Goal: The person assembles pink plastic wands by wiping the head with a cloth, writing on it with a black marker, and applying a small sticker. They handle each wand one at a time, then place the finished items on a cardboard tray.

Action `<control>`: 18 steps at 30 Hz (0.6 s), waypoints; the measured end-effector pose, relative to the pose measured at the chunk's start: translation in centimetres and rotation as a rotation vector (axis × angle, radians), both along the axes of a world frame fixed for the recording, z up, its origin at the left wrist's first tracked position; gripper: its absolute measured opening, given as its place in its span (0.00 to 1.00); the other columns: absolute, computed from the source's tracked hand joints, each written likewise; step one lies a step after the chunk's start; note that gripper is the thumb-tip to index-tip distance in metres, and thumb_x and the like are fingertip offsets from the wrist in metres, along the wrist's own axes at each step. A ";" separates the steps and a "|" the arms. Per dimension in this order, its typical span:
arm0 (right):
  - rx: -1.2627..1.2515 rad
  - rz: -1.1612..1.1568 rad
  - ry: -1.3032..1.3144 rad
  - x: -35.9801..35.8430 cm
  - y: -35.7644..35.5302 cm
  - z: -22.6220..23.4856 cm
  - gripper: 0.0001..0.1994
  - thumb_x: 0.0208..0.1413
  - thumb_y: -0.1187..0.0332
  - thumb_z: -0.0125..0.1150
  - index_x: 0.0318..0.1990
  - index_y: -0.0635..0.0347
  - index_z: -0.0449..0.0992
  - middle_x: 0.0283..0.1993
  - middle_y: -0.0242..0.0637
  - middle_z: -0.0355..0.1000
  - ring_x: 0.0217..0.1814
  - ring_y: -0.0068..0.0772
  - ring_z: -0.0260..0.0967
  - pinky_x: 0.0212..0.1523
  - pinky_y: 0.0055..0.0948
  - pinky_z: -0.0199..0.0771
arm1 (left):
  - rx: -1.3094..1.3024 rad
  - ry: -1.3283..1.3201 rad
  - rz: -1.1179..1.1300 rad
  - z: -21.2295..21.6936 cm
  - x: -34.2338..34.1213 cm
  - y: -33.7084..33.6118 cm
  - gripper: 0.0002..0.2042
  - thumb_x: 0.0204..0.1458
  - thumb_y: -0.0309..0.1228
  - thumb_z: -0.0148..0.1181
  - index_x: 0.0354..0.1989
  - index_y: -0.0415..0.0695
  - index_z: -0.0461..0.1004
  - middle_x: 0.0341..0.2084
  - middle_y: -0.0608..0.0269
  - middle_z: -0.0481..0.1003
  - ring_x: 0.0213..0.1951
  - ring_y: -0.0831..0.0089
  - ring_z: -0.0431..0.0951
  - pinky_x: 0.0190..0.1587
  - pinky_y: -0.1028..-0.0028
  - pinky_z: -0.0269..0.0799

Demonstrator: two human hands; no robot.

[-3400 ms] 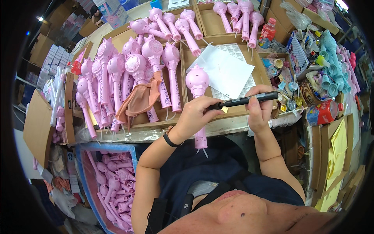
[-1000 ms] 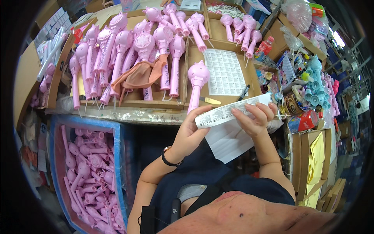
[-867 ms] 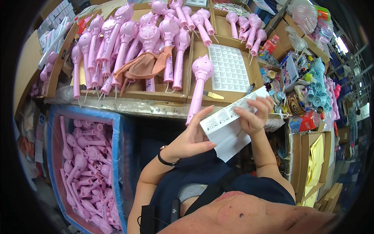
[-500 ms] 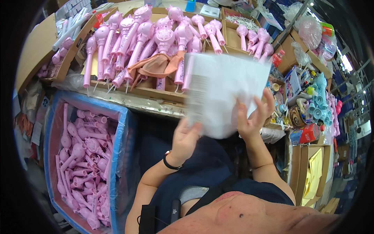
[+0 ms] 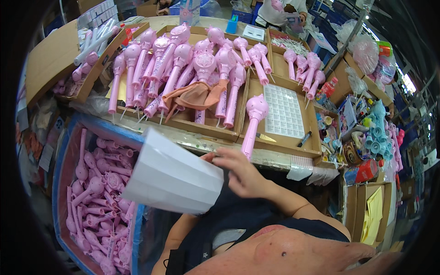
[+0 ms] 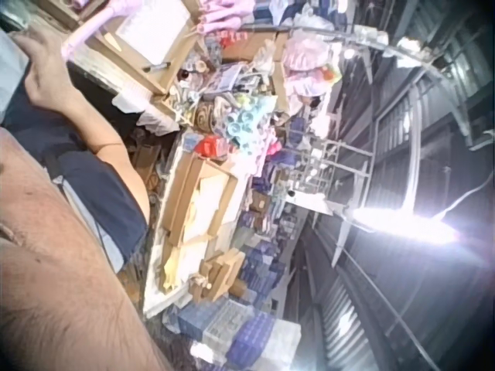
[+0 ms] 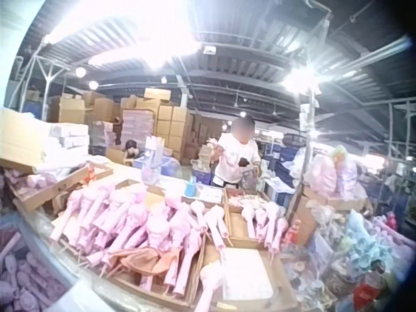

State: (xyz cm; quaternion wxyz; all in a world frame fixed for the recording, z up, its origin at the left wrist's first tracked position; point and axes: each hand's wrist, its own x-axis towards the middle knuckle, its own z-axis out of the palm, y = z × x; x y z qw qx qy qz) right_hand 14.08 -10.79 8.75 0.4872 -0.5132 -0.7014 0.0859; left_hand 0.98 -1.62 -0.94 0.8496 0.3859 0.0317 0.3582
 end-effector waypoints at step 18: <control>-0.404 -0.083 0.591 1.1 2.9 -1.6 0.15 0.62 0.71 0.52 0.55 0.64 0.64 0.44 0.34 0.70 0.46 0.20 0.67 0.46 0.24 0.70 | 0.270 0.222 0.614 1.7 -9.0 2.9 0.27 0.52 0.20 0.58 0.62 0.37 0.58 0.51 0.60 0.70 0.50 0.75 0.71 0.52 0.77 0.64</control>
